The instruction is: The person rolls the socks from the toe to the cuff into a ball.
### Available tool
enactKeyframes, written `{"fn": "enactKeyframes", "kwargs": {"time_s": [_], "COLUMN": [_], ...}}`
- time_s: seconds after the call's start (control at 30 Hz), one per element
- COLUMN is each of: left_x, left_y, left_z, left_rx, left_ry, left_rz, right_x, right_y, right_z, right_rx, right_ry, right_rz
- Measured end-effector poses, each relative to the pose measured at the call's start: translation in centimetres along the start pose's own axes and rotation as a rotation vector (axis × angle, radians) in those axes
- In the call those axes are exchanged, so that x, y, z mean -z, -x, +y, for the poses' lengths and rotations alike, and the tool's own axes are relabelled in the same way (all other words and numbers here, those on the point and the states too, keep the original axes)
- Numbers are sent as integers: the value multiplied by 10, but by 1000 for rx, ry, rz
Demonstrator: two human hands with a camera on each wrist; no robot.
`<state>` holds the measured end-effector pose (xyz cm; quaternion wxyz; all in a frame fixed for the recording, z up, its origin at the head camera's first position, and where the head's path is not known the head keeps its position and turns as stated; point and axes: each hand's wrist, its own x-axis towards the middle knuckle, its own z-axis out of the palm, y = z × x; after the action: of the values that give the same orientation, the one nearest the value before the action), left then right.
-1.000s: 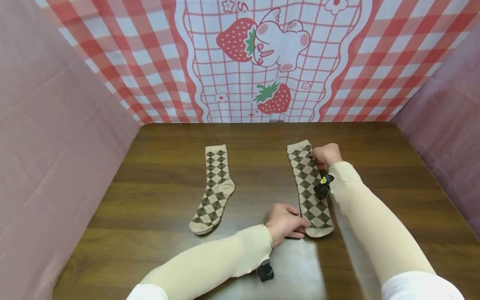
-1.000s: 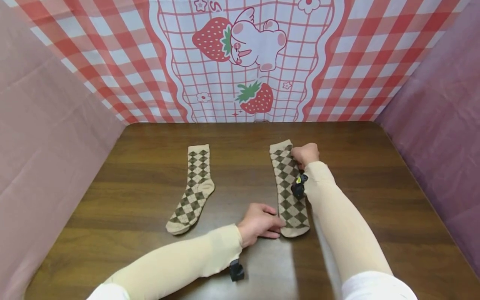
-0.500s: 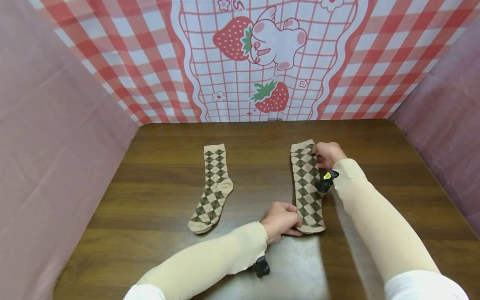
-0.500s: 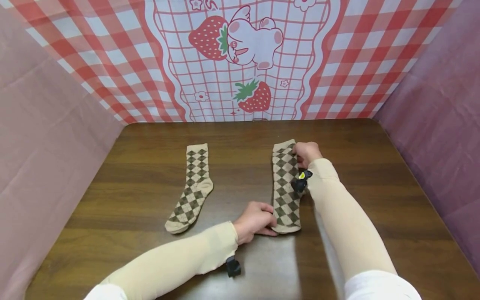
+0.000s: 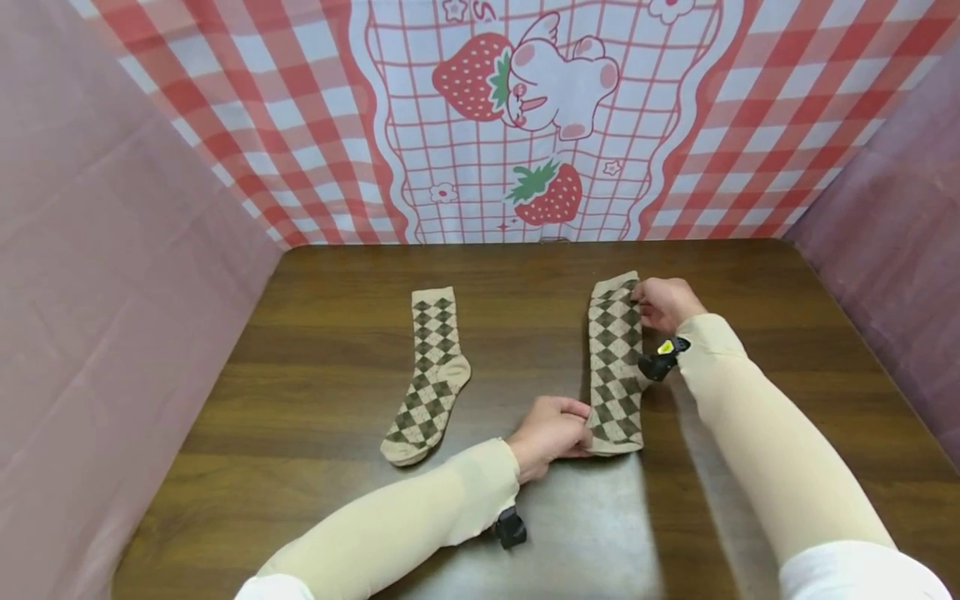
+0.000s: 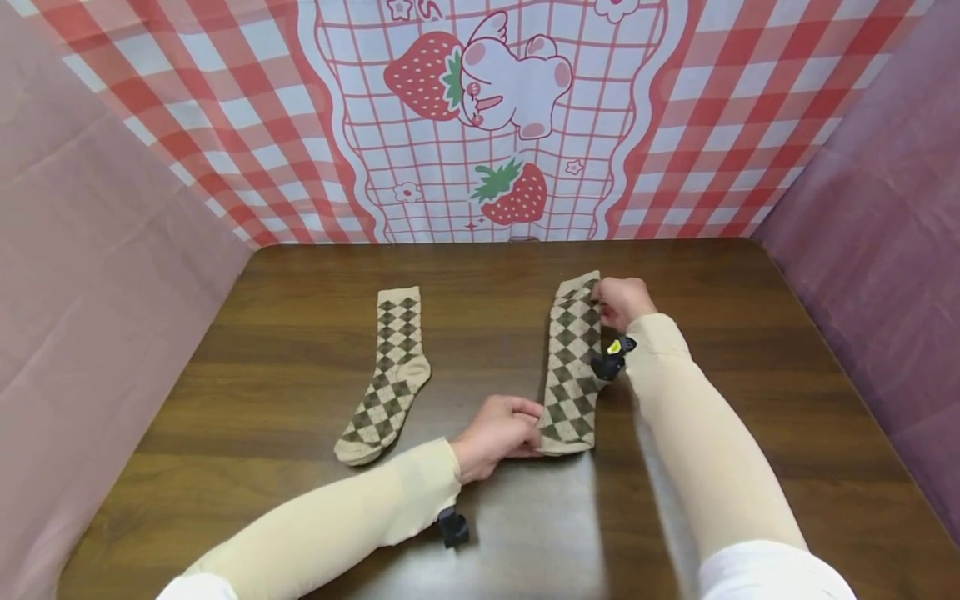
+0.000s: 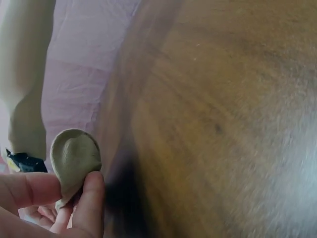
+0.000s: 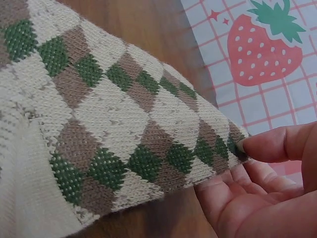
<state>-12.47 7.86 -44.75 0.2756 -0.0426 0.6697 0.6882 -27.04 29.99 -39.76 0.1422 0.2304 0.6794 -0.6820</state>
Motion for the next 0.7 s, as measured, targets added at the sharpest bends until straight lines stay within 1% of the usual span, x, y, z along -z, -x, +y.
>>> {"fn": "enactKeyframes", "kwargs": {"time_s": [0.13, 0.33, 0.53, 0.7], "left_x": [6, 13, 20, 26], "left_y": [0, 2, 4, 6], "left_z": [5, 12, 14, 16], "left_rx": [-17, -22, -24, -20], "left_ry": [18, 70, 112, 112], "left_rz": [-20, -66, -96, -113], "right_x": [3, 4, 2, 0], "right_y": [2, 1, 2, 3], "right_z": [-6, -10, -12, -13], "right_rx": [-28, -38, -28, -37], "right_ry": [-79, -128, -138, -141], "right_rz": [-69, -172, -203, -227]}}
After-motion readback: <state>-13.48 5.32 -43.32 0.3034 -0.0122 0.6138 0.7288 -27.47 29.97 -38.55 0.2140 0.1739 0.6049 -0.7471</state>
